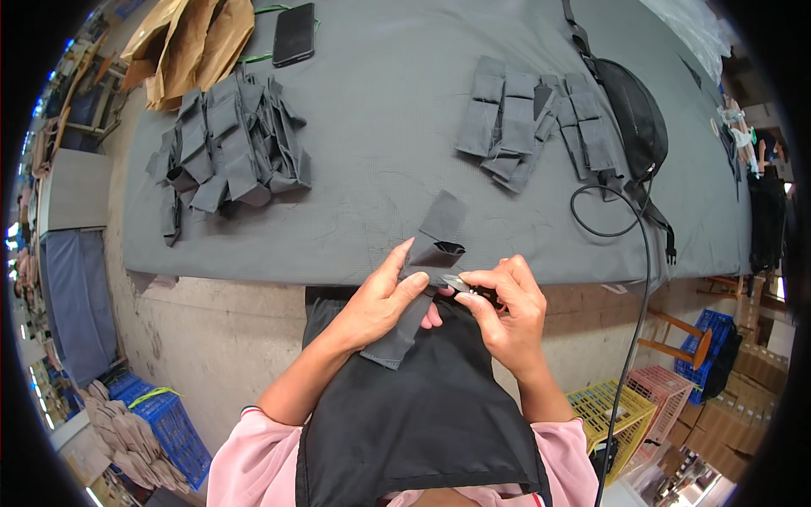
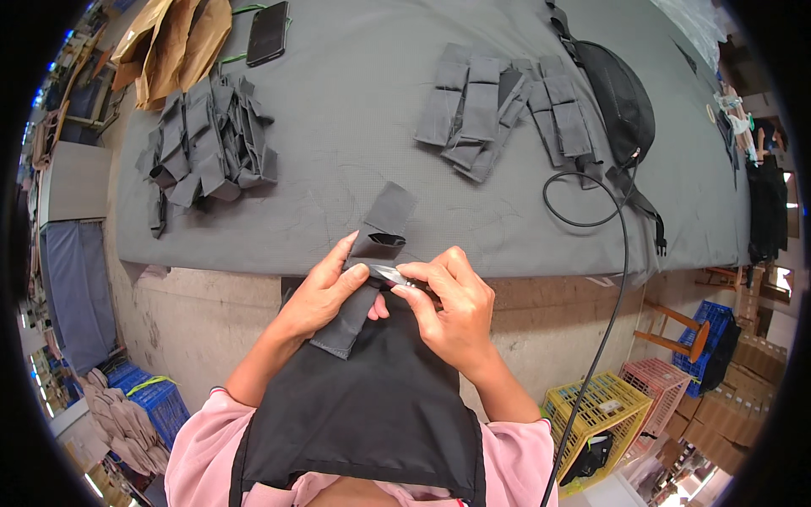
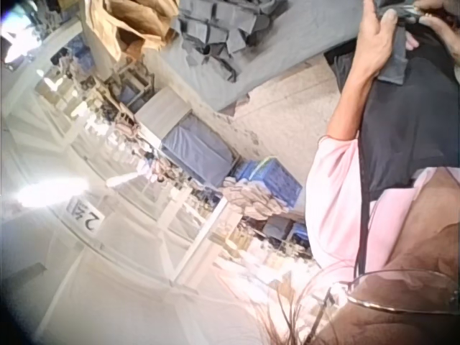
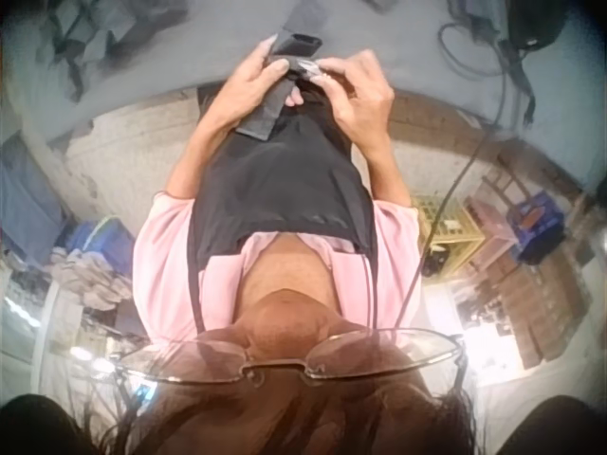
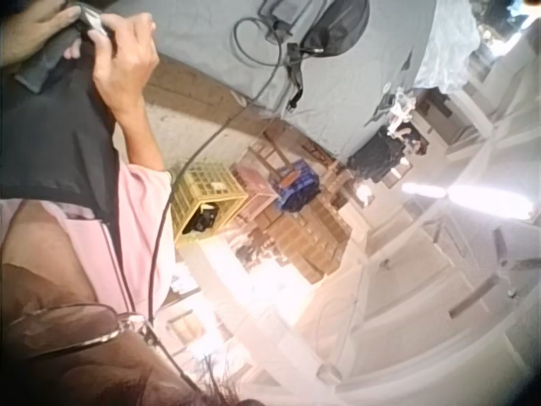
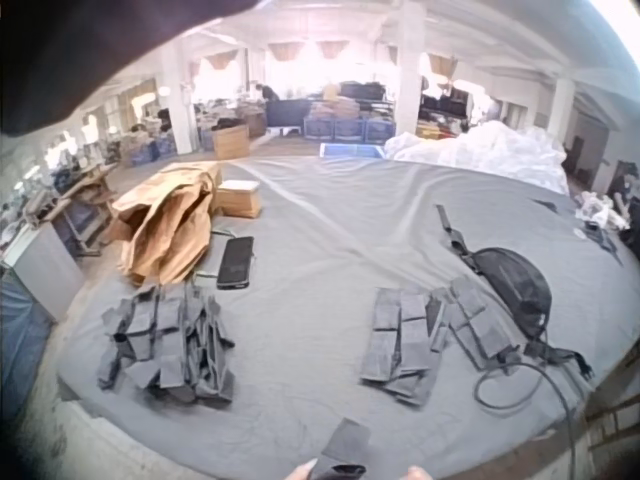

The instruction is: The person uses a small orange utility knife to cut and trim gray fabric strips on a gray work table. They repeatedly pick up folded fabric pieces, slice along the edges to remove excess material or threads, and place the trimmed pieces into a growing pile on the left side of the table.

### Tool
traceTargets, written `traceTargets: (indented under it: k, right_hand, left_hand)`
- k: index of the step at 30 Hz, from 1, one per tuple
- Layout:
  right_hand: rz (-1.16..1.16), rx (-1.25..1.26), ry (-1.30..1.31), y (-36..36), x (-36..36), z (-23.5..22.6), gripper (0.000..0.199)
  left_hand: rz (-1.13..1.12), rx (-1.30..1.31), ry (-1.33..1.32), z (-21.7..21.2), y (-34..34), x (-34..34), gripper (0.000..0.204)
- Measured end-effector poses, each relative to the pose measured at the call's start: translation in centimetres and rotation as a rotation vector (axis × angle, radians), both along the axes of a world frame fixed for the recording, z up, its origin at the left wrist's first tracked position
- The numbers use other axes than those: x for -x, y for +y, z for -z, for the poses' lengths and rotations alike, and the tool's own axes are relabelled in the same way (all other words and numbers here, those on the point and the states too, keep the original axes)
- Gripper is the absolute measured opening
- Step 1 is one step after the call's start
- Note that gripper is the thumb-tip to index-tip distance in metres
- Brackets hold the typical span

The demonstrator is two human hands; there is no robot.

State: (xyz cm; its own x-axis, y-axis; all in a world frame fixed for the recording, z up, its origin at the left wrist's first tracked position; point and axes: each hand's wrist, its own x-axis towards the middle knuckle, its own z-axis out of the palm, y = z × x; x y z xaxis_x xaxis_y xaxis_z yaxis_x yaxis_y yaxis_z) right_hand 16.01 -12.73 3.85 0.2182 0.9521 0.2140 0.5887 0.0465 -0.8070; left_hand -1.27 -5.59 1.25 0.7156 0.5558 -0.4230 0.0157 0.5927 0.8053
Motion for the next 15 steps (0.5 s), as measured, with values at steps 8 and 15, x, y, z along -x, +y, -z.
traceTargets:
  k: [8, 15]
  right_hand:
    - [-0.237, 0.178, -0.075, 1.12, -0.12, -0.24, 0.020]
    - [-0.328, 0.183, -0.230, 1.13, -0.73, -0.81, 0.022]
  left_hand:
    - [0.197, -0.321, 0.236, -0.10, -0.04, 0.60, 0.056]
    - [0.277, -0.468, 0.440, -0.51, 0.06, 0.40, 0.059]
